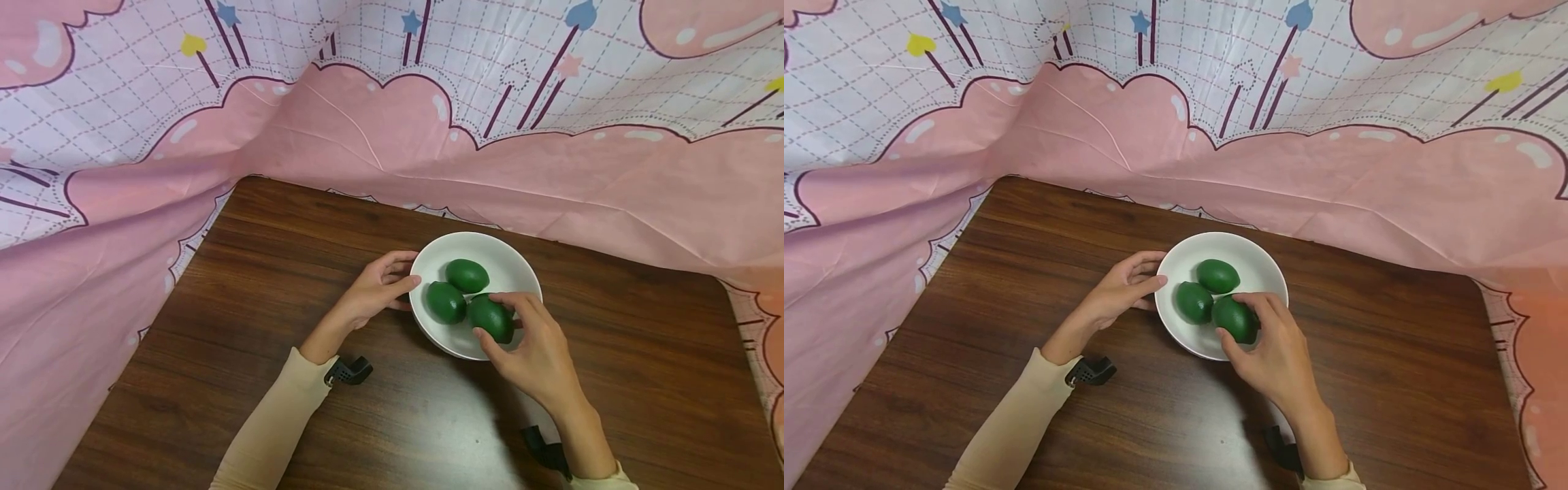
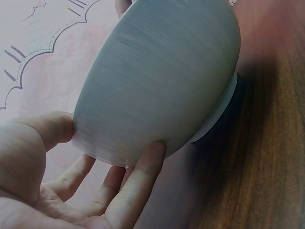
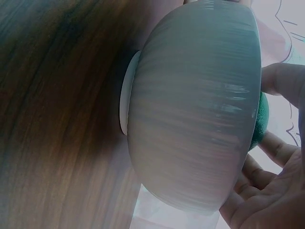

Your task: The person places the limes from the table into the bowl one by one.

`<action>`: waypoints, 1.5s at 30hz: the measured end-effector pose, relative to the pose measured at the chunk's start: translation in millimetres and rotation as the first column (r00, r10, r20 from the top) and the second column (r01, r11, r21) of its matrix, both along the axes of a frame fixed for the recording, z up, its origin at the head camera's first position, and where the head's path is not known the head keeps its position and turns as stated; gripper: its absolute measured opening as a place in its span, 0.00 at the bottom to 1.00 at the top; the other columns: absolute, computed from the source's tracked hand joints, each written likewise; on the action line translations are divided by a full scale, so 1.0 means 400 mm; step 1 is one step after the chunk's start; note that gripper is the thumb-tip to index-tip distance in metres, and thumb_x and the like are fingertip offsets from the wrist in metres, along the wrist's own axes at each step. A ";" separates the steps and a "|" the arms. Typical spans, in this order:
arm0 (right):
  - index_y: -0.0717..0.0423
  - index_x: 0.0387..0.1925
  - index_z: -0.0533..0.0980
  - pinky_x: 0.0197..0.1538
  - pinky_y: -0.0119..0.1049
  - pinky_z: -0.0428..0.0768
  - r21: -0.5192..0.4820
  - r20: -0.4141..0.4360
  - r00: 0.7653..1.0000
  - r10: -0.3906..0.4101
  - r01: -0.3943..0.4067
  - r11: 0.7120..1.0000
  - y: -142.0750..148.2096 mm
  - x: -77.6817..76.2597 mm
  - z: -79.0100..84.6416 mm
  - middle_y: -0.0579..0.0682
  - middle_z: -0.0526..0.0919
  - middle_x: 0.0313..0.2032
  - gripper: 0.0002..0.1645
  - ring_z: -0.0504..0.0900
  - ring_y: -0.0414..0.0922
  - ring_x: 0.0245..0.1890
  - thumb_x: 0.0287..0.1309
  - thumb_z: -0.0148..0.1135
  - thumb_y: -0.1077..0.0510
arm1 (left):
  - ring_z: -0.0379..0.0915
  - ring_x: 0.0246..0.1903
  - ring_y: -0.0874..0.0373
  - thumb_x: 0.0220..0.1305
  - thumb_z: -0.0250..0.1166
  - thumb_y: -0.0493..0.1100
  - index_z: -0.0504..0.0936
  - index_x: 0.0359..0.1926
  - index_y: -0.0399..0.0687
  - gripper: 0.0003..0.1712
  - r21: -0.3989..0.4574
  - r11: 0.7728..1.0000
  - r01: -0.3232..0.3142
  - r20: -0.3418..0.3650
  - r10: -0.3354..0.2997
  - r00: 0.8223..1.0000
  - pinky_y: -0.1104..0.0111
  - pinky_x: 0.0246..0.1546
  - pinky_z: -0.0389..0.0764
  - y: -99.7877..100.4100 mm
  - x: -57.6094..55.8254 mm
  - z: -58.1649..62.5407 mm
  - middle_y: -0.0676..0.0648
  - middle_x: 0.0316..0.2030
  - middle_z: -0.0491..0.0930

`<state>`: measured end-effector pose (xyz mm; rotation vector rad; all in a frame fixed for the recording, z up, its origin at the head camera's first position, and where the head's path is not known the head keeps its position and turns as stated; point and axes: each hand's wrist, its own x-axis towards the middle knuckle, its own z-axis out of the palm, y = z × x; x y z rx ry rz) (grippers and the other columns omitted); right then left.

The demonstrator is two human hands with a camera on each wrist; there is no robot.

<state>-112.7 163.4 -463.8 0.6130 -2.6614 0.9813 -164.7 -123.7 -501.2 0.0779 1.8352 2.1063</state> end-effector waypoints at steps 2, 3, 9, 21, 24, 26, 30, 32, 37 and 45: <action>0.51 0.57 0.81 0.45 0.29 0.80 0.006 0.007 1.000 -0.004 0.004 1.000 0.000 0.002 0.000 0.48 0.83 0.50 0.33 0.80 0.40 0.46 0.47 0.84 0.58 | 0.78 0.62 0.41 0.75 0.64 0.39 0.70 0.75 0.47 0.31 0.002 1.000 0.001 0.001 -0.001 1.000 0.52 0.45 0.92 0.000 0.000 0.000 0.34 0.68 0.74; 0.51 0.57 0.81 0.45 0.29 0.80 0.011 0.009 1.000 -0.004 0.003 1.000 -0.001 0.002 0.000 0.48 0.83 0.50 0.33 0.80 0.40 0.46 0.47 0.84 0.57 | 0.78 0.62 0.41 0.75 0.64 0.39 0.70 0.75 0.47 0.31 0.003 1.000 0.001 0.000 -0.001 1.000 0.52 0.45 0.92 0.000 0.001 0.000 0.34 0.68 0.74; 0.52 0.57 0.81 0.44 0.32 0.81 0.048 -0.005 1.000 0.025 -0.025 0.999 -0.006 0.003 0.002 0.48 0.83 0.50 0.33 0.83 0.43 0.45 0.48 0.83 0.56 | 0.78 0.61 0.42 0.75 0.64 0.38 0.70 0.75 0.47 0.31 0.007 1.000 -0.002 -0.004 0.002 1.000 0.52 0.45 0.92 0.000 0.001 0.000 0.34 0.68 0.73; 0.52 0.57 0.81 0.43 0.37 0.81 0.073 -0.001 1.000 0.019 -0.019 0.997 -0.004 0.004 0.002 0.48 0.83 0.49 0.33 0.82 0.42 0.43 0.48 0.83 0.54 | 0.78 0.63 0.40 0.75 0.64 0.39 0.70 0.75 0.47 0.30 -0.002 1.000 0.000 -0.004 0.000 1.000 0.53 0.45 0.92 -0.001 0.002 0.004 0.34 0.68 0.74; 0.52 0.57 0.81 0.45 0.38 0.85 0.071 0.011 1.000 0.027 -0.028 0.997 -0.003 0.005 0.001 0.47 0.83 0.50 0.32 0.83 0.42 0.46 0.49 0.83 0.54 | 0.78 0.62 0.41 0.75 0.64 0.39 0.70 0.75 0.48 0.30 -0.003 1.000 -0.003 0.000 0.003 1.000 0.53 0.45 0.92 -0.001 0.003 0.004 0.35 0.68 0.74; 0.53 0.57 0.81 0.46 0.38 0.87 0.065 0.016 0.999 0.035 -0.036 0.997 -0.002 0.006 0.000 0.47 0.83 0.51 0.32 0.83 0.43 0.48 0.49 0.83 0.55 | 0.78 0.62 0.42 0.75 0.64 0.39 0.70 0.75 0.47 0.30 -0.001 1.000 0.000 0.002 0.000 1.000 0.53 0.45 0.92 -0.001 0.003 0.002 0.35 0.68 0.74; 0.56 0.56 0.81 0.46 0.39 0.88 0.040 0.007 0.999 0.052 -0.052 0.998 -0.002 0.006 -0.002 0.49 0.84 0.53 0.31 0.83 0.46 0.51 0.51 0.82 0.57 | 0.78 0.62 0.43 0.76 0.64 0.39 0.69 0.75 0.48 0.31 -0.001 1.000 0.005 -0.002 -0.005 1.000 0.52 0.46 0.92 -0.001 0.003 0.001 0.35 0.69 0.73; 0.58 0.56 0.81 0.46 0.39 0.88 0.022 -0.001 0.998 0.059 -0.059 0.998 -0.002 0.006 -0.002 0.51 0.84 0.52 0.30 0.84 0.47 0.50 0.51 0.81 0.58 | 0.78 0.62 0.42 0.76 0.64 0.39 0.69 0.76 0.48 0.31 -0.004 1.000 0.004 -0.003 -0.004 1.000 0.52 0.46 0.92 -0.002 0.005 0.003 0.35 0.69 0.73; 0.60 0.55 0.81 0.47 0.30 0.86 -0.034 -0.005 0.998 0.069 -0.069 0.997 -0.001 0.002 -0.001 0.55 0.85 0.51 0.27 0.83 0.48 0.49 0.53 0.79 0.62 | 0.78 0.62 0.41 0.76 0.64 0.39 0.70 0.75 0.49 0.30 -0.007 1.000 0.002 0.000 -0.002 1.000 0.52 0.46 0.92 -0.002 0.005 0.004 0.35 0.69 0.74; 0.61 0.55 0.81 0.48 0.23 0.85 -0.086 0.012 0.998 0.060 -0.059 0.995 0.001 -0.001 -0.001 0.55 0.85 0.51 0.25 0.82 0.48 0.49 0.54 0.77 0.65 | 0.79 0.61 0.42 0.76 0.64 0.39 0.70 0.75 0.49 0.30 -0.009 1.000 0.002 -0.001 -0.002 1.000 0.52 0.46 0.92 -0.001 0.002 -0.002 0.35 0.69 0.74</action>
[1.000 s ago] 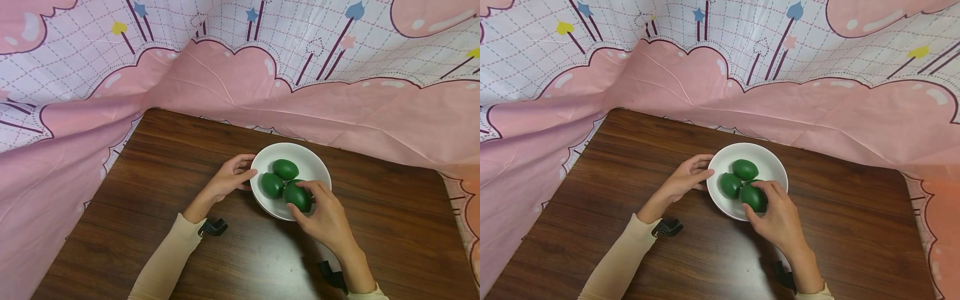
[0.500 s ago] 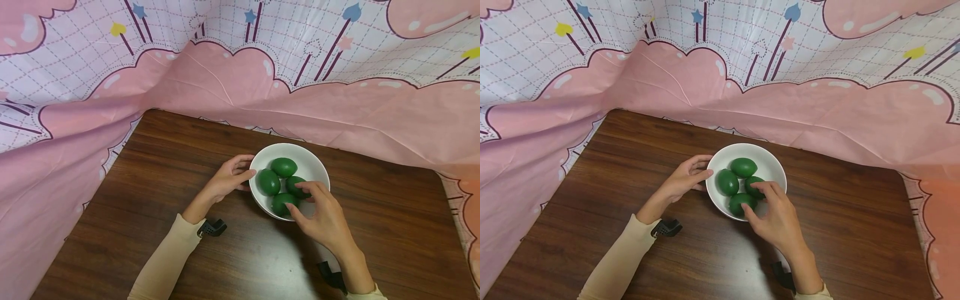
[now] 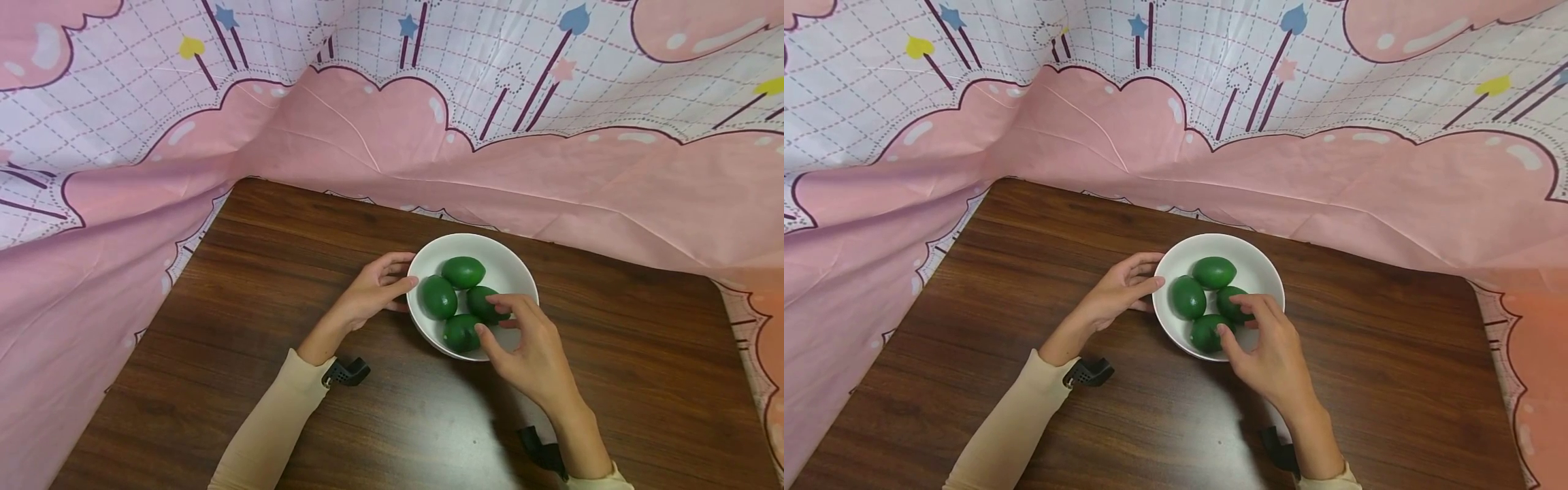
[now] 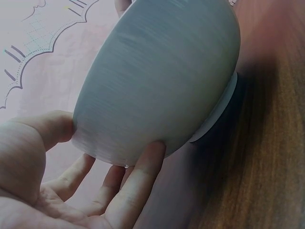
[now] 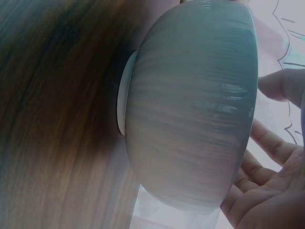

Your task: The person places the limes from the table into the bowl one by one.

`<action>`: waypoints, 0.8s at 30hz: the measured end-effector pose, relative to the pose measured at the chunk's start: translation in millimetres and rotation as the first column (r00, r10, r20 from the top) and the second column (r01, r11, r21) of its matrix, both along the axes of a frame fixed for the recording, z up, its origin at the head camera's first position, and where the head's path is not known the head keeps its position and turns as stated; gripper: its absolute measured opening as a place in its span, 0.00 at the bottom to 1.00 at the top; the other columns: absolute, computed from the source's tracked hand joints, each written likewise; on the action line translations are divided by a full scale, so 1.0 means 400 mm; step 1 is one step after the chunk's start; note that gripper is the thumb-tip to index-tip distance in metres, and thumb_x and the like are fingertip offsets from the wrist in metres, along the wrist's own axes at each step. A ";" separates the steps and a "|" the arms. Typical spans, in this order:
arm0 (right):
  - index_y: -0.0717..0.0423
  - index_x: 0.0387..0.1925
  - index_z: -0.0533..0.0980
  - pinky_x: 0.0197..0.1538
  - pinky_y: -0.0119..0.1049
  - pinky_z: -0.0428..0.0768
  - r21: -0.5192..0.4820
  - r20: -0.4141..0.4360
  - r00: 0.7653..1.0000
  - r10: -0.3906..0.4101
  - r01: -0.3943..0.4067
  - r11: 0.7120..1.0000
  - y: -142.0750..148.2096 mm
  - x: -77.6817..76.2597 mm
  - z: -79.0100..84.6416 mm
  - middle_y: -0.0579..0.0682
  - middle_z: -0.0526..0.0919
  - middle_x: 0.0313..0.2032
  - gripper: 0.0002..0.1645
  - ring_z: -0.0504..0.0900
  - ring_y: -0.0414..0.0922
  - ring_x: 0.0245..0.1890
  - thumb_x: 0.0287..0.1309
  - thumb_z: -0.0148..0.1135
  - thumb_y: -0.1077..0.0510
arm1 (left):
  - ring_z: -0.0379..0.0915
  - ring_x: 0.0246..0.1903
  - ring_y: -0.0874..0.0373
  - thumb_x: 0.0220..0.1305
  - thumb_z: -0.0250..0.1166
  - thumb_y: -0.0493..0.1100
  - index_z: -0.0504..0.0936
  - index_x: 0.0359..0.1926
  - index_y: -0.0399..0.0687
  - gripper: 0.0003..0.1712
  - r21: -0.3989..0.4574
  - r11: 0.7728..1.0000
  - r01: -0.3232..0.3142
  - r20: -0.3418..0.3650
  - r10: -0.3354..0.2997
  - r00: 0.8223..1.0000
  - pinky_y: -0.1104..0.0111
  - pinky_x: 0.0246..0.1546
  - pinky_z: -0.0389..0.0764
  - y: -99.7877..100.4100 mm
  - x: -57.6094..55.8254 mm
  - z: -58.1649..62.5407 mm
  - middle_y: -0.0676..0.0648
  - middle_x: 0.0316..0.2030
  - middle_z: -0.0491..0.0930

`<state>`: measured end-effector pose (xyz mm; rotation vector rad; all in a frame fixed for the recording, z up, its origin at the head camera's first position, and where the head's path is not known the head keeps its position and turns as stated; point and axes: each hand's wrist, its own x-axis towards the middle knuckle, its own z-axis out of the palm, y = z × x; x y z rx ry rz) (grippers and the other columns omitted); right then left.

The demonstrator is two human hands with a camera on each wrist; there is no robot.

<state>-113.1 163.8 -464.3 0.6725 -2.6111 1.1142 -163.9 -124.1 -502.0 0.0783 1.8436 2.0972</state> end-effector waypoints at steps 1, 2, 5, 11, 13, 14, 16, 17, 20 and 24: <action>0.61 0.55 0.81 0.48 0.23 0.85 -0.003 0.001 1.000 0.000 0.000 1.000 0.000 0.000 0.000 0.55 0.85 0.51 0.25 0.82 0.48 0.49 0.54 0.76 0.65 | 0.79 0.61 0.42 0.76 0.64 0.39 0.70 0.75 0.49 0.30 0.001 1.000 0.000 -0.001 0.000 1.000 0.52 0.46 0.92 0.000 0.000 0.000 0.35 0.69 0.74; 0.61 0.55 0.81 0.48 0.23 0.85 -0.004 0.000 1.000 0.000 0.000 1.000 -0.001 0.000 0.001 0.56 0.85 0.51 0.25 0.82 0.48 0.49 0.55 0.76 0.65 | 0.79 0.61 0.42 0.76 0.64 0.39 0.69 0.76 0.49 0.31 0.001 1.000 0.001 -0.002 -0.001 1.000 0.52 0.46 0.92 0.000 0.000 0.000 0.35 0.69 0.73; 0.60 0.55 0.81 0.48 0.22 0.84 -0.007 -0.002 1.000 -0.001 0.001 1.000 -0.002 -0.001 0.002 0.56 0.86 0.51 0.25 0.83 0.48 0.49 0.55 0.76 0.65 | 0.79 0.61 0.42 0.76 0.64 0.39 0.69 0.76 0.49 0.31 0.005 1.000 0.003 -0.003 -0.003 1.000 0.52 0.46 0.92 -0.001 0.000 0.000 0.35 0.69 0.73; 0.62 0.54 0.81 0.48 0.21 0.84 -0.028 0.005 1.000 -0.010 0.010 1.000 -0.005 -0.002 0.008 0.56 0.86 0.52 0.23 0.84 0.49 0.50 0.56 0.76 0.66 | 0.78 0.60 0.44 0.76 0.64 0.39 0.70 0.75 0.48 0.30 0.009 1.000 0.000 0.004 0.000 1.000 0.53 0.46 0.92 -0.001 -0.001 0.000 0.35 0.69 0.74; 0.62 0.54 0.80 0.48 0.22 0.85 -0.043 0.009 1.000 -0.014 0.014 0.999 -0.004 -0.002 0.011 0.56 0.86 0.52 0.23 0.84 0.50 0.49 0.57 0.75 0.66 | 0.78 0.60 0.44 0.76 0.64 0.39 0.70 0.75 0.48 0.30 0.011 1.000 0.001 0.003 -0.001 1.000 0.52 0.46 0.92 0.001 -0.002 0.000 0.35 0.69 0.74; 0.63 0.54 0.81 0.48 0.22 0.85 -0.053 0.012 1.000 -0.017 0.018 0.998 -0.003 -0.003 0.012 0.56 0.86 0.52 0.22 0.85 0.50 0.49 0.57 0.75 0.66 | 0.78 0.60 0.44 0.76 0.64 0.39 0.70 0.75 0.48 0.30 0.012 1.000 0.001 0.003 -0.001 1.000 0.52 0.46 0.92 0.001 -0.002 0.000 0.35 0.69 0.74; 0.63 0.54 0.81 0.48 0.22 0.85 -0.069 0.012 1.000 -0.026 0.027 0.997 0.000 -0.004 0.015 0.56 0.86 0.52 0.22 0.85 0.49 0.49 0.58 0.74 0.66 | 0.78 0.60 0.45 0.76 0.64 0.39 0.70 0.75 0.48 0.30 0.012 1.000 0.001 0.004 -0.002 1.000 0.52 0.46 0.92 0.003 -0.003 0.001 0.35 0.68 0.74; 0.63 0.54 0.81 0.48 0.22 0.85 -0.076 0.011 0.999 -0.030 0.031 0.997 0.001 -0.005 0.015 0.57 0.86 0.52 0.22 0.85 0.49 0.49 0.58 0.74 0.67 | 0.78 0.60 0.45 0.76 0.64 0.39 0.70 0.75 0.48 0.30 0.011 1.000 0.002 0.004 -0.002 1.000 0.52 0.46 0.92 0.004 -0.003 0.001 0.35 0.69 0.74; 0.63 0.54 0.81 0.49 0.21 0.85 -0.090 0.013 0.999 -0.041 0.042 0.995 0.006 -0.006 0.017 0.57 0.86 0.52 0.21 0.85 0.46 0.49 0.59 0.74 0.66 | 0.78 0.60 0.45 0.76 0.64 0.39 0.70 0.74 0.48 0.29 0.001 1.000 0.003 0.005 -0.003 1.000 0.52 0.46 0.92 0.004 -0.002 0.002 0.35 0.69 0.74; 0.63 0.54 0.81 0.49 0.20 0.85 -0.096 0.014 0.999 -0.046 0.047 0.994 0.009 -0.009 0.022 0.57 0.86 0.52 0.22 0.85 0.45 0.48 0.59 0.74 0.66 | 0.78 0.61 0.43 0.76 0.64 0.40 0.70 0.75 0.49 0.30 -0.012 1.000 0.002 0.005 -0.002 1.000 0.52 0.47 0.92 0.000 0.000 0.004 0.36 0.69 0.74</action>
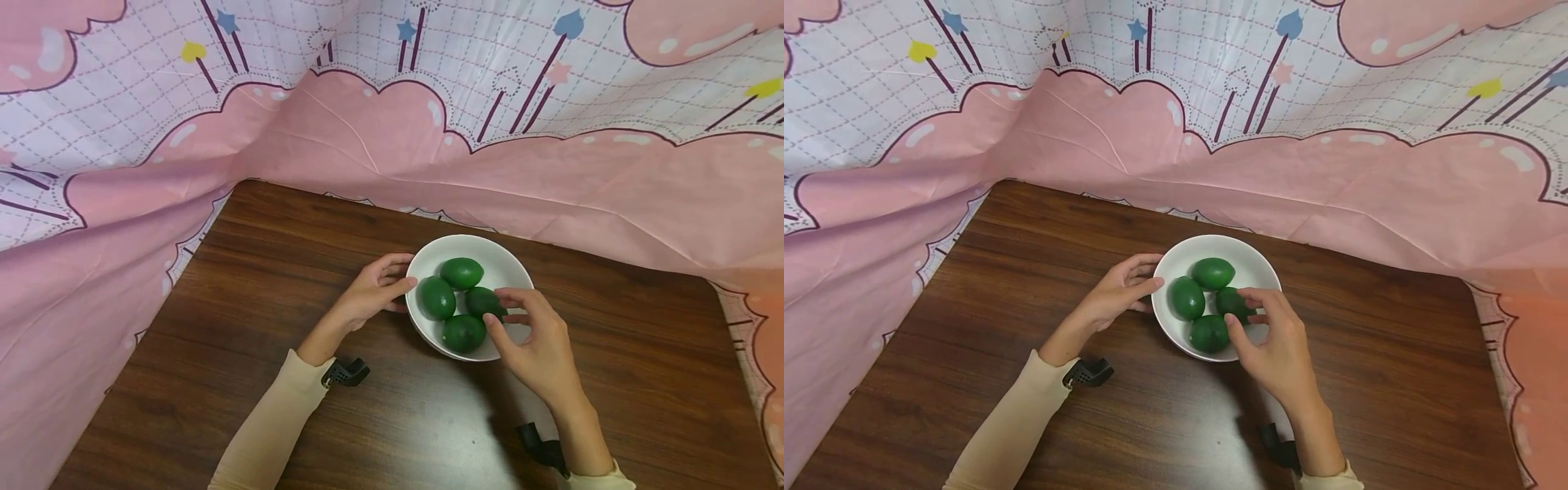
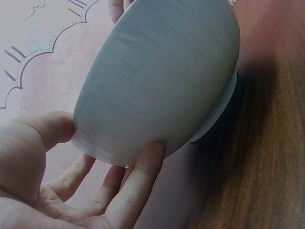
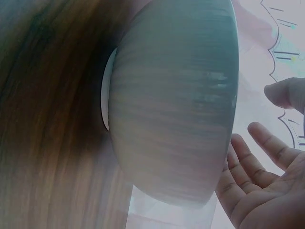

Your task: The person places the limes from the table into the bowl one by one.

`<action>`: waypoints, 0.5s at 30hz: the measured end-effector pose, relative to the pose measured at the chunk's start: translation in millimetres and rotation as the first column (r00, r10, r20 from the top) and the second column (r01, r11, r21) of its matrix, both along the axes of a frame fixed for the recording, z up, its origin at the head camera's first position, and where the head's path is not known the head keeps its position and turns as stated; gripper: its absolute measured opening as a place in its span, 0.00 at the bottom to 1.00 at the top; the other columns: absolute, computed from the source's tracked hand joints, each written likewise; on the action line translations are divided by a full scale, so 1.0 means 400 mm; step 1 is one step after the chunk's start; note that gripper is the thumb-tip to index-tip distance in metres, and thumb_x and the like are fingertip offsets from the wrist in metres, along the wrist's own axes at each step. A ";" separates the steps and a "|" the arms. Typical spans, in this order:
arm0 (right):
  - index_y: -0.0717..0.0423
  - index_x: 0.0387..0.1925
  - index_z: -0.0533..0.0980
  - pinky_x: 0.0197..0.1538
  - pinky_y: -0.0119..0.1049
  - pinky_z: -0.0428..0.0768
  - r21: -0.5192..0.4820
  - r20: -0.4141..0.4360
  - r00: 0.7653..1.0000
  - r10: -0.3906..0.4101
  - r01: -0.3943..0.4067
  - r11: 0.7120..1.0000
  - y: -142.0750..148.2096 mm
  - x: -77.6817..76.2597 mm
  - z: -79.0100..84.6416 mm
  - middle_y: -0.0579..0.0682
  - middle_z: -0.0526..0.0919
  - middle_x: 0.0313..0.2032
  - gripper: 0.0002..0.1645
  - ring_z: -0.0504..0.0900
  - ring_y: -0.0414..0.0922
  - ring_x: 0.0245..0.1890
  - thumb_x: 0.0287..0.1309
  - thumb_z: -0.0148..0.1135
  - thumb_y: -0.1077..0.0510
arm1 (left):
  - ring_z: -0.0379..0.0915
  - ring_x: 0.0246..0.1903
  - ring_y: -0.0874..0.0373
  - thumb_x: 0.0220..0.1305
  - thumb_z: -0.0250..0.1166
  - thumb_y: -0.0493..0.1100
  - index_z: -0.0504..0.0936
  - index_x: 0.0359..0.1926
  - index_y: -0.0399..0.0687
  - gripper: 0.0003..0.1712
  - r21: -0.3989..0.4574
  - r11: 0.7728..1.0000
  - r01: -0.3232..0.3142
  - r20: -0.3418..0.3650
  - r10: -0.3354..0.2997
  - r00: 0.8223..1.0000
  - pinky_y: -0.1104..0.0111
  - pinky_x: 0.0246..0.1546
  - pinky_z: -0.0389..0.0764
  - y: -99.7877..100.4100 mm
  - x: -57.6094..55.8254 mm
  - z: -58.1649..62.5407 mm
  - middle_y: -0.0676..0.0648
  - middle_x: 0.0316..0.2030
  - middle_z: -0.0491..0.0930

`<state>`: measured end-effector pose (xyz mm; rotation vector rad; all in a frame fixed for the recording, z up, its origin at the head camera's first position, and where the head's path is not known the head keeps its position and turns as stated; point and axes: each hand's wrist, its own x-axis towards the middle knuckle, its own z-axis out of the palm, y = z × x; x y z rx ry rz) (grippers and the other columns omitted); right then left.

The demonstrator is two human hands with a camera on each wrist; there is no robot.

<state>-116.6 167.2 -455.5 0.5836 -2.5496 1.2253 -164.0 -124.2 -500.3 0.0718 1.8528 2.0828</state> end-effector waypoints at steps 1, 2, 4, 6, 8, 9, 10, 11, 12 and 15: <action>0.63 0.54 0.81 0.49 0.21 0.85 0.000 -0.002 1.000 -0.001 0.001 1.000 0.001 0.000 0.002 0.57 0.86 0.52 0.22 0.86 0.46 0.47 0.59 0.74 0.66 | 0.78 0.62 0.43 0.76 0.64 0.40 0.70 0.75 0.49 0.30 -0.001 1.000 -0.001 -0.002 0.001 1.000 0.52 0.47 0.92 -0.001 0.000 0.001 0.36 0.69 0.74; 0.63 0.55 0.81 0.49 0.21 0.85 0.001 -0.005 1.000 -0.004 0.004 1.000 0.002 -0.001 0.004 0.58 0.86 0.52 0.22 0.86 0.46 0.47 0.59 0.74 0.66 | 0.78 0.62 0.43 0.76 0.64 0.40 0.70 0.75 0.49 0.30 -0.003 1.000 -0.001 -0.002 0.001 1.000 0.52 0.47 0.92 -0.001 0.001 0.003 0.36 0.69 0.74; 0.63 0.54 0.81 0.48 0.21 0.85 0.002 -0.012 1.000 -0.010 0.010 1.000 0.005 -0.001 0.007 0.58 0.86 0.51 0.22 0.86 0.43 0.44 0.58 0.74 0.66 | 0.78 0.62 0.42 0.76 0.64 0.40 0.70 0.75 0.49 0.30 -0.005 1.000 0.000 -0.005 0.000 1.000 0.52 0.47 0.92 0.000 0.001 0.006 0.36 0.69 0.74; 0.61 0.54 0.81 0.48 0.21 0.85 0.000 -0.020 1.000 -0.018 0.018 1.000 0.007 -0.001 0.010 0.57 0.86 0.51 0.22 0.86 0.37 0.43 0.59 0.74 0.66 | 0.78 0.62 0.42 0.76 0.64 0.41 0.70 0.75 0.49 0.30 -0.008 1.000 -0.001 -0.007 0.001 1.000 0.52 0.47 0.92 0.000 0.000 0.006 0.36 0.69 0.74; 0.60 0.54 0.81 0.48 0.19 0.84 -0.010 -0.028 0.999 -0.030 0.029 1.000 0.010 -0.002 0.013 0.55 0.86 0.49 0.22 0.84 0.30 0.42 0.59 0.74 0.66 | 0.78 0.62 0.43 0.76 0.64 0.41 0.70 0.75 0.49 0.30 -0.007 1.000 0.001 -0.007 -0.001 1.000 0.52 0.47 0.92 0.002 0.000 0.006 0.36 0.69 0.74; 0.59 0.55 0.82 0.48 0.19 0.84 -0.018 -0.031 0.999 -0.034 0.033 0.999 0.012 -0.002 0.015 0.54 0.86 0.49 0.21 0.84 0.28 0.41 0.59 0.74 0.67 | 0.78 0.62 0.43 0.76 0.64 0.41 0.70 0.75 0.49 0.30 -0.007 1.000 0.001 -0.007 -0.001 1.000 0.52 0.47 0.92 0.002 0.000 0.005 0.36 0.69 0.74; 0.59 0.55 0.82 0.48 0.18 0.84 -0.031 -0.034 0.999 -0.037 0.036 0.999 0.013 -0.002 0.016 0.53 0.86 0.48 0.22 0.83 0.26 0.41 0.59 0.74 0.67 | 0.78 0.61 0.43 0.76 0.64 0.41 0.70 0.75 0.49 0.30 -0.008 1.000 0.000 -0.008 0.000 1.000 0.52 0.46 0.92 0.003 0.000 0.003 0.36 0.69 0.74; 0.59 0.55 0.82 0.49 0.17 0.83 -0.043 -0.037 0.999 -0.039 0.037 0.998 0.014 -0.002 0.018 0.53 0.86 0.48 0.22 0.82 0.25 0.42 0.59 0.73 0.68 | 0.78 0.61 0.44 0.76 0.64 0.40 0.70 0.75 0.49 0.30 -0.007 1.000 -0.002 -0.008 0.002 1.000 0.52 0.46 0.92 0.003 0.001 0.002 0.36 0.69 0.74; 0.59 0.55 0.82 0.49 0.17 0.83 -0.056 -0.038 0.998 -0.040 0.038 0.998 0.016 -0.002 0.019 0.53 0.86 0.47 0.22 0.82 0.25 0.43 0.59 0.73 0.68 | 0.79 0.61 0.44 0.76 0.64 0.40 0.70 0.75 0.49 0.30 -0.007 1.000 -0.003 -0.010 0.003 1.000 0.52 0.46 0.92 0.004 0.001 0.001 0.36 0.69 0.74; 0.61 0.55 0.82 0.49 0.16 0.83 -0.073 -0.030 0.999 -0.043 0.040 0.996 0.024 -0.001 0.022 0.53 0.86 0.48 0.22 0.82 0.25 0.45 0.59 0.72 0.69 | 0.79 0.60 0.45 0.76 0.65 0.40 0.71 0.75 0.49 0.30 -0.009 1.000 -0.010 -0.007 0.010 1.000 0.53 0.45 0.92 0.004 0.003 -0.001 0.35 0.68 0.74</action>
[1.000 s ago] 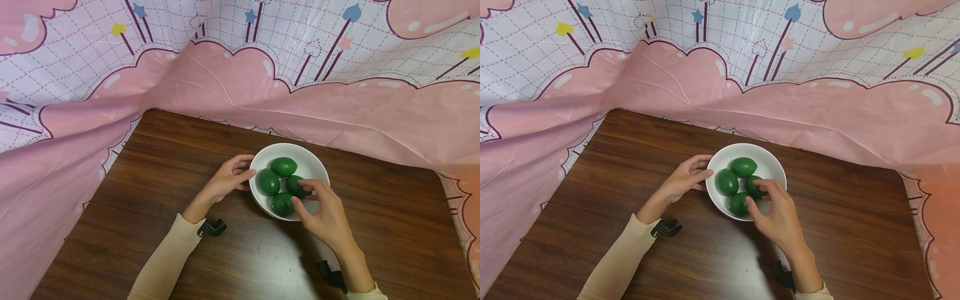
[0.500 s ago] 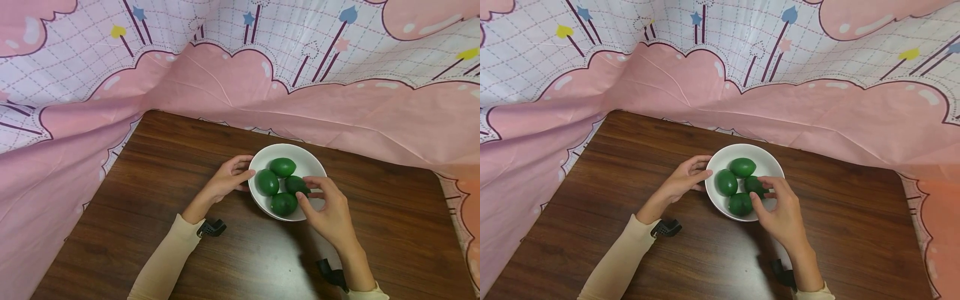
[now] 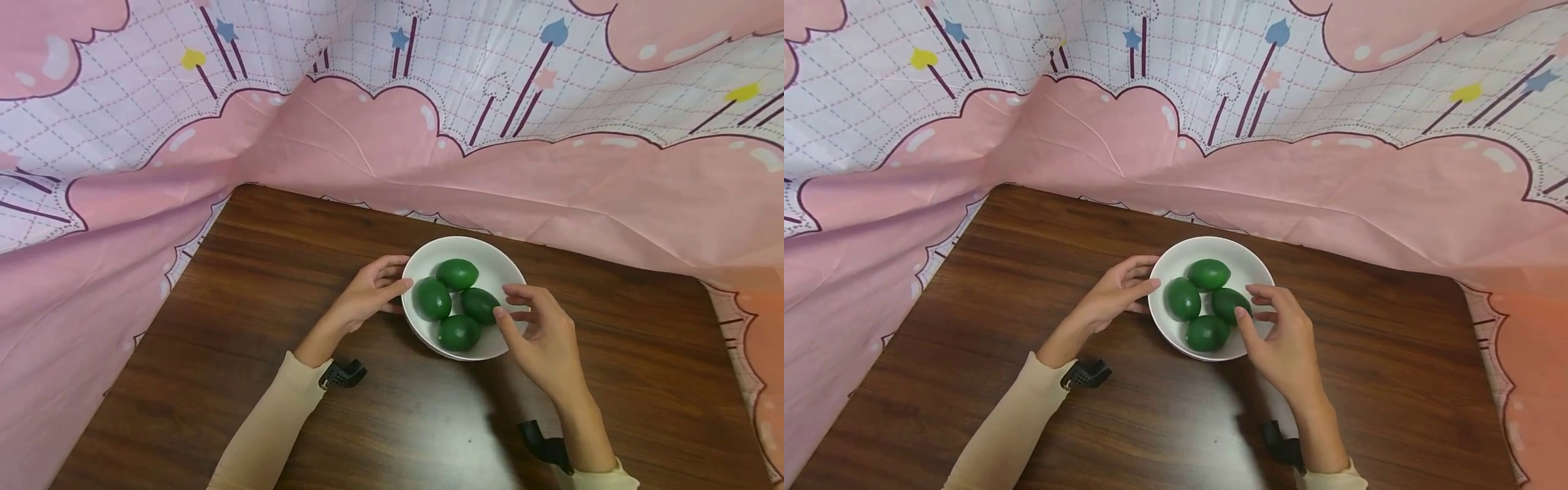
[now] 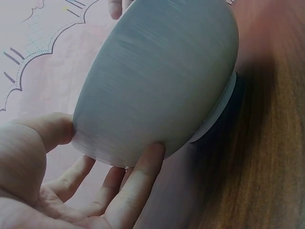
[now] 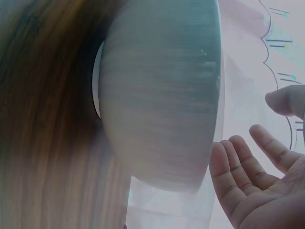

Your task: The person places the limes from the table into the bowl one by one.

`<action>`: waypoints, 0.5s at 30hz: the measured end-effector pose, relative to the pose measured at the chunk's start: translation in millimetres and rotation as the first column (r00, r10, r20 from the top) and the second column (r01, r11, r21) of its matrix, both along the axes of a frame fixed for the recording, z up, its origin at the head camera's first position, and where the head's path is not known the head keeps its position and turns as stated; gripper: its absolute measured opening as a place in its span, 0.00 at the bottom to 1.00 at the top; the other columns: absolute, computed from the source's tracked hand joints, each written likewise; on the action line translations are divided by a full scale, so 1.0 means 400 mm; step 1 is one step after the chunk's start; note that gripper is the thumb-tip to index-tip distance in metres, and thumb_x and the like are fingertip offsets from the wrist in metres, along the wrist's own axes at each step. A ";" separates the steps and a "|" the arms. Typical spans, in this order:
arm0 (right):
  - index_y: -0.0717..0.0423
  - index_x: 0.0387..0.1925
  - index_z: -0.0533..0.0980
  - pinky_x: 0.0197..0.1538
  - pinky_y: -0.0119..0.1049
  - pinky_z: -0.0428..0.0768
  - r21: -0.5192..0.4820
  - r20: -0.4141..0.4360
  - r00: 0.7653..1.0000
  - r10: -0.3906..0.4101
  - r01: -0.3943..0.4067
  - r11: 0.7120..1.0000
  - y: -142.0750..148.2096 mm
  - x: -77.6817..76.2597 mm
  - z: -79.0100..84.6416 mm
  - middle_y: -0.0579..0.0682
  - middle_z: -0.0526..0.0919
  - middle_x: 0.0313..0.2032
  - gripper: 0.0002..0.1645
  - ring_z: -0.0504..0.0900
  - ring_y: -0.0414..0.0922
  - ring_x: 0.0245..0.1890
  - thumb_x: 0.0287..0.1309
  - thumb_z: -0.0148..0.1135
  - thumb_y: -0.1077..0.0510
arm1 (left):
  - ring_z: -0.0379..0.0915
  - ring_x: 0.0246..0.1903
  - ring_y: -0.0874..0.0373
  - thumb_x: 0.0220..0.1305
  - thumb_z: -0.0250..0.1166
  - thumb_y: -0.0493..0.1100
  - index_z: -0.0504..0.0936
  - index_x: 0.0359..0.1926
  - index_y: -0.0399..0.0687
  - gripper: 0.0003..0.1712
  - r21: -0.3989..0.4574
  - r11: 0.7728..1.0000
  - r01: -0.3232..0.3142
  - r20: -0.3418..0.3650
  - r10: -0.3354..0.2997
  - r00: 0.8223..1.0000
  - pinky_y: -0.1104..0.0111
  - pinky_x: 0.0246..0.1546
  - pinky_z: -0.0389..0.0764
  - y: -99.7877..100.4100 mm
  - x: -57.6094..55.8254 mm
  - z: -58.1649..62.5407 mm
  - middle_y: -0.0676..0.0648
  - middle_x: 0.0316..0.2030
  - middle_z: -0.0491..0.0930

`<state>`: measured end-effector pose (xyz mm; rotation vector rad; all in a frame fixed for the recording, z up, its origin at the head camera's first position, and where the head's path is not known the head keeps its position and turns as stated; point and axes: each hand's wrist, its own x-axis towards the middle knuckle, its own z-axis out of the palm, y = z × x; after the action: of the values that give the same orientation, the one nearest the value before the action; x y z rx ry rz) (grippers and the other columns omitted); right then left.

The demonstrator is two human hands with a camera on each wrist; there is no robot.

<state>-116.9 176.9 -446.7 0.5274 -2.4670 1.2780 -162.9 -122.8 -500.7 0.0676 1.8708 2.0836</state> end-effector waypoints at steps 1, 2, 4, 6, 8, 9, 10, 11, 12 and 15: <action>0.61 0.56 0.82 0.49 0.16 0.83 -0.004 0.004 1.000 -0.002 0.002 1.000 0.003 0.001 -0.001 0.54 0.86 0.48 0.22 0.82 0.25 0.46 0.59 0.72 0.70 | 0.79 0.60 0.45 0.76 0.65 0.40 0.70 0.75 0.48 0.30 0.001 1.000 0.000 0.000 0.000 1.000 0.53 0.45 0.92 0.000 0.001 -0.002 0.35 0.69 0.74; 0.62 0.56 0.82 0.49 0.16 0.83 -0.004 0.010 1.000 -0.004 0.004 1.000 0.006 0.001 -0.001 0.54 0.86 0.49 0.22 0.83 0.25 0.46 0.59 0.72 0.70 | 0.79 0.59 0.45 0.75 0.65 0.40 0.70 0.75 0.48 0.30 0.003 1.000 0.000 0.002 0.000 1.000 0.53 0.45 0.92 0.000 0.001 -0.003 0.35 0.69 0.74; 0.62 0.56 0.81 0.48 0.15 0.82 -0.005 0.022 1.000 -0.012 0.012 1.000 0.012 0.003 0.000 0.54 0.86 0.49 0.22 0.84 0.26 0.45 0.59 0.72 0.70 | 0.79 0.60 0.44 0.75 0.65 0.40 0.70 0.75 0.47 0.31 0.005 1.000 0.003 0.002 -0.003 1.000 0.53 0.45 0.92 0.000 0.002 -0.004 0.34 0.69 0.74; 0.62 0.57 0.81 0.48 0.15 0.82 -0.017 0.034 0.999 -0.015 0.016 1.000 0.016 0.002 0.000 0.55 0.86 0.50 0.22 0.85 0.28 0.44 0.60 0.71 0.70 | 0.79 0.60 0.44 0.75 0.65 0.39 0.70 0.75 0.47 0.31 0.010 1.000 0.002 0.000 -0.002 1.000 0.52 0.45 0.92 0.000 0.003 -0.004 0.34 0.69 0.74; 0.62 0.57 0.81 0.48 0.15 0.82 -0.035 0.046 0.999 -0.016 0.017 0.999 0.018 0.001 0.000 0.56 0.85 0.51 0.22 0.85 0.30 0.45 0.61 0.71 0.70 | 0.79 0.60 0.44 0.76 0.64 0.39 0.70 0.75 0.48 0.30 0.012 1.000 -0.003 -0.002 0.003 1.000 0.52 0.45 0.92 -0.001 0.003 -0.003 0.34 0.69 0.74; 0.62 0.57 0.81 0.48 0.14 0.82 -0.042 0.051 0.999 -0.019 0.021 0.999 0.019 0.000 0.000 0.56 0.85 0.51 0.21 0.85 0.30 0.45 0.61 0.70 0.70 | 0.79 0.60 0.44 0.76 0.64 0.39 0.70 0.75 0.48 0.30 0.012 1.000 -0.005 -0.004 0.005 1.000 0.52 0.45 0.92 -0.001 0.004 -0.001 0.34 0.69 0.74; 0.63 0.57 0.81 0.48 0.14 0.82 -0.051 0.055 0.998 -0.020 0.023 0.998 0.020 -0.001 0.000 0.56 0.86 0.51 0.21 0.85 0.30 0.46 0.62 0.70 0.70 | 0.79 0.60 0.44 0.76 0.64 0.39 0.70 0.75 0.48 0.30 0.013 1.000 -0.007 -0.005 0.007 1.000 0.52 0.45 0.92 -0.001 0.004 0.000 0.34 0.69 0.74; 0.63 0.57 0.81 0.49 0.14 0.81 -0.056 0.057 0.998 -0.022 0.025 0.998 0.021 -0.002 -0.001 0.56 0.86 0.52 0.21 0.85 0.31 0.47 0.62 0.70 0.70 | 0.79 0.60 0.44 0.76 0.64 0.39 0.70 0.75 0.48 0.30 0.014 1.000 -0.008 -0.006 0.008 1.000 0.52 0.46 0.92 -0.001 0.004 0.000 0.34 0.69 0.74; 0.63 0.56 0.81 0.49 0.14 0.81 -0.062 0.061 0.998 -0.025 0.029 0.998 0.022 -0.002 -0.001 0.56 0.86 0.52 0.20 0.85 0.31 0.48 0.63 0.70 0.70 | 0.79 0.60 0.43 0.76 0.64 0.39 0.70 0.75 0.48 0.30 0.015 1.000 -0.008 -0.006 0.008 1.000 0.51 0.46 0.92 0.000 0.005 0.001 0.34 0.69 0.74; 0.64 0.56 0.81 0.49 0.13 0.81 -0.070 0.066 0.997 -0.040 0.045 0.997 0.026 -0.003 -0.001 0.58 0.86 0.52 0.20 0.84 0.31 0.49 0.63 0.69 0.70 | 0.79 0.61 0.42 0.76 0.64 0.39 0.70 0.75 0.46 0.31 0.018 1.000 -0.006 -0.010 0.006 1.000 0.51 0.47 0.92 0.001 0.005 0.002 0.33 0.69 0.73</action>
<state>-117.9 187.1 -447.2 0.4199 -2.4597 1.3814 -160.9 -122.3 -499.7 0.0773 1.8608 2.1075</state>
